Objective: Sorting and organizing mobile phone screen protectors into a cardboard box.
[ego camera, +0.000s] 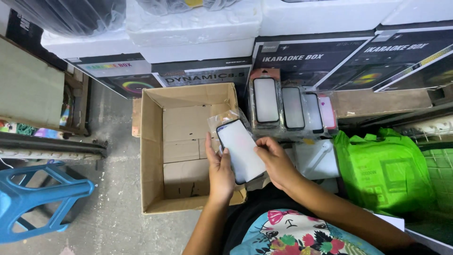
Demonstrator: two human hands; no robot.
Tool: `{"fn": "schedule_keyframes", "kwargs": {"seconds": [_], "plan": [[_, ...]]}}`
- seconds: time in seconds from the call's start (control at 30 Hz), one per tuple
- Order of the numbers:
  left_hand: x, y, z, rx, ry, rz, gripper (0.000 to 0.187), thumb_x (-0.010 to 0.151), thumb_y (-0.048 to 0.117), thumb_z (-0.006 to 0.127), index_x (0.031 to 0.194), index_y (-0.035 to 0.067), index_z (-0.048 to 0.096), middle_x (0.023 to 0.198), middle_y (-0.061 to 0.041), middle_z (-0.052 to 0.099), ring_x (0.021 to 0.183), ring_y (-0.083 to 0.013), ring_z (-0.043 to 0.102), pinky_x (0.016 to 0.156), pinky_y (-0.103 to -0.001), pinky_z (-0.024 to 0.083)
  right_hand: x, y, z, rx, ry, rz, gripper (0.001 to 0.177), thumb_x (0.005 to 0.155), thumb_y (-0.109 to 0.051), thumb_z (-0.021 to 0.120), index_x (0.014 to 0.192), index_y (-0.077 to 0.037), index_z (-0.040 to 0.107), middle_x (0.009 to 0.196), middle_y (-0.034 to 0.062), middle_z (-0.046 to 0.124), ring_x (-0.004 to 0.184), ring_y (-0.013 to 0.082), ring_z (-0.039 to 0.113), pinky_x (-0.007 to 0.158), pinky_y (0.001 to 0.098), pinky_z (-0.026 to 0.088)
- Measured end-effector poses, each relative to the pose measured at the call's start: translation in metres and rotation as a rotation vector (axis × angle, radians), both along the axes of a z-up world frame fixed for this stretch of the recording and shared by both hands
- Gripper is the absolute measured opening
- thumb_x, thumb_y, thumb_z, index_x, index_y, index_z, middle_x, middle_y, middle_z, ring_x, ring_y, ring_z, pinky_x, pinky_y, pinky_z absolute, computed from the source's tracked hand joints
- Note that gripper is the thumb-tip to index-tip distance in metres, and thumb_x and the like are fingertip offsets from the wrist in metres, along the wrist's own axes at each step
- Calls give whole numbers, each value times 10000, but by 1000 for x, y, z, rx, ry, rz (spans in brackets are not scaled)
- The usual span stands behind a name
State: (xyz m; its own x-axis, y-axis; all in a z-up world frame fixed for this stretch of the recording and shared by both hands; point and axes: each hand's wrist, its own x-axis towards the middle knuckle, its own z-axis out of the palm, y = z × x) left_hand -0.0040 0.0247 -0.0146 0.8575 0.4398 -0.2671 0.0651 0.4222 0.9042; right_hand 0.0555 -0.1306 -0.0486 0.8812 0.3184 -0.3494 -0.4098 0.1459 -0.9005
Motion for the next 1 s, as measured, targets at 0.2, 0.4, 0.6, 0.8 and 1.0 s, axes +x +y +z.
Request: {"fn": "schedule_keyframes", "kwargs": {"seconds": [0.2, 0.4, 0.6, 0.8, 1.0], "plan": [[1, -3, -21, -15, 21, -3, 581, 1053, 55, 441, 1587, 181, 249, 1094, -111, 614, 839, -136, 495, 751, -306, 444, -4, 1, 6, 88, 89, -74, 147, 972, -117, 618, 1100, -46, 602, 977, 18, 611, 915, 93, 554, 846, 261, 461], [-6, -5, -41, 415, -124, 68, 210, 1078, 15, 505, 1267, 86, 448, 1095, -74, 571, 955, -83, 535, 854, -247, 487, -5, 4, 3, 131, 38, -84, 143, 991, -109, 600, 1115, -39, 584, 1000, 26, 608, 937, 92, 560, 873, 258, 468], [-11, -1, -23, 180, 74, 80, 176, 982, 4, 551, 1125, 89, 492, 888, -32, 553, 660, -64, 505, 545, -249, 431, -6, 12, -4, 125, -21, -64, 132, 1001, -89, 598, 1119, -33, 576, 987, 9, 584, 910, 87, 532, 851, 246, 450], [-11, 14, -27, 216, 207, 181, 136, 974, 10, 589, 1073, 86, 533, 799, -56, 539, 615, -89, 468, 519, -265, 371, 0, 41, -4, 26, -133, 1, 91, 1001, -82, 585, 1088, -57, 577, 941, -5, 580, 854, 78, 539, 772, 227, 459], [-10, 28, -44, 274, 52, 392, 125, 959, -25, 599, 1051, 58, 586, 968, -8, 586, 764, -54, 534, 680, -231, 473, 6, 67, -16, 3, -100, 42, 86, 1003, -73, 601, 1087, -57, 597, 899, -8, 566, 810, 78, 502, 727, 229, 437]]}}
